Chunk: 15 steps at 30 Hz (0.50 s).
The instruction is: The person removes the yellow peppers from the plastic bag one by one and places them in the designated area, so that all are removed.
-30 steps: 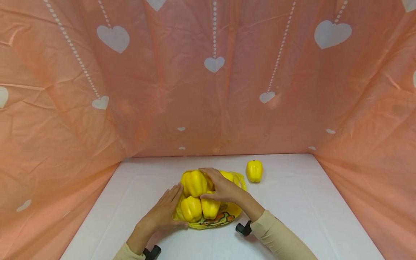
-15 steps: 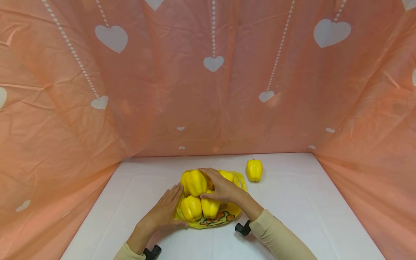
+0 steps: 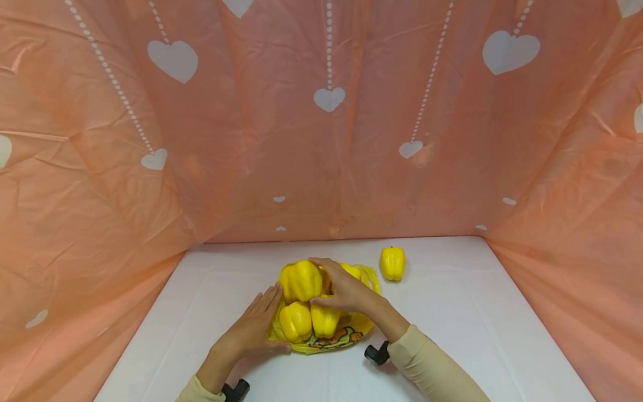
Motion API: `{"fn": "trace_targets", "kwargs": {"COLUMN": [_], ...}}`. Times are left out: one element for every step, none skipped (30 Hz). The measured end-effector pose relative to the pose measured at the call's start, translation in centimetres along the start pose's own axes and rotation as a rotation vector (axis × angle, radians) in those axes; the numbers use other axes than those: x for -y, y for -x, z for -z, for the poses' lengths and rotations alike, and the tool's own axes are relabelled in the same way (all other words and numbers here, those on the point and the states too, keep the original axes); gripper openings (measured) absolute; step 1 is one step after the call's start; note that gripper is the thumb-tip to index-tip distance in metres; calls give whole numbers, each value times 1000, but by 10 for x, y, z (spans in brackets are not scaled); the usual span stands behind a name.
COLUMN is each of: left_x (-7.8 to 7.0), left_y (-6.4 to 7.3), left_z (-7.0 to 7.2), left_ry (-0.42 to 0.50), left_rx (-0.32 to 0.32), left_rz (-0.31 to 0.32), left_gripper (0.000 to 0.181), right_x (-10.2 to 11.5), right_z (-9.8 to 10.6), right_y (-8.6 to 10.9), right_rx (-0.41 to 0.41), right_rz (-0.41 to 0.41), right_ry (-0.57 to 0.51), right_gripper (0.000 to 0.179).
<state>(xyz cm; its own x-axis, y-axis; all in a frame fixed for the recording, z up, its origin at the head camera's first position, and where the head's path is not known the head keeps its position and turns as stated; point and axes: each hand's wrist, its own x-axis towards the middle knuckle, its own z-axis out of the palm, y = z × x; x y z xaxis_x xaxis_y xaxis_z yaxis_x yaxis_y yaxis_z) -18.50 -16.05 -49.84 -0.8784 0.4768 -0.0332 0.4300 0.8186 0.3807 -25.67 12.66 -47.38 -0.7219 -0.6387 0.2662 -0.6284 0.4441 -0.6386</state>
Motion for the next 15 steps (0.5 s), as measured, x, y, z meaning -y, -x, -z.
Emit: {"fn": "trace_targets", "kwargs": {"left_x": [0, 0, 0, 0, 0, 0, -1, -1, -1, -1, -1, -2, -2, -2, -2], "left_y": [0, 0, 0, 0, 0, 0, 1, 1, 1, 1, 1, 1, 1, 1, 1], "left_z": [0, 0, 0, 0, 1, 1, 1, 1, 1, 1, 1, 1, 1, 1, 1], "left_ry": [1, 1, 1, 0, -4, -6, -9, -12, -12, -13, -12, -12, -9, -6, -4], "left_rx": [0, -1, -1, -1, -2, -1, -1, -2, -3, -2, -2, 1, 0, -1, -1], "left_rz": [1, 0, -2, -2, -2, -3, -3, -5, -6, -6, -5, -2, -1, -2, 0], "left_gripper": [133, 133, 133, 133, 133, 133, 133, 133, 133, 132, 132, 132, 132, 132, 132], "right_x": [-1, -1, -2, -3, -4, -4, -5, -5, -6, -6, -6, -6, -6, -6, -6], "right_z": [1, 2, 3, 4, 5, 6, 7, 8, 10, 11, 13, 14, 16, 17, 19], "right_y": [1, 1, 2, 3, 4, 5, 6, 7, 8, 9, 10, 11, 13, 14, 15], "right_rx": [-5, -10, -14, -20, -24, -29, -35, -40, -46, -52, -57, -64, -71, -78, -85], "right_rz": [3, 4, 5, 9, 10, 8, 5, 2, 1, -1, -5, -6, -5, -4, -5], "right_ry": [0, 0, -1, -1, 3, 5, 11, 17, 21, 30, 35, 40, 44, 50, 56], "right_gripper": [92, 92, 92, 92, 92, 92, 92, 91, 91, 91, 91, 92, 92, 92, 93]}}
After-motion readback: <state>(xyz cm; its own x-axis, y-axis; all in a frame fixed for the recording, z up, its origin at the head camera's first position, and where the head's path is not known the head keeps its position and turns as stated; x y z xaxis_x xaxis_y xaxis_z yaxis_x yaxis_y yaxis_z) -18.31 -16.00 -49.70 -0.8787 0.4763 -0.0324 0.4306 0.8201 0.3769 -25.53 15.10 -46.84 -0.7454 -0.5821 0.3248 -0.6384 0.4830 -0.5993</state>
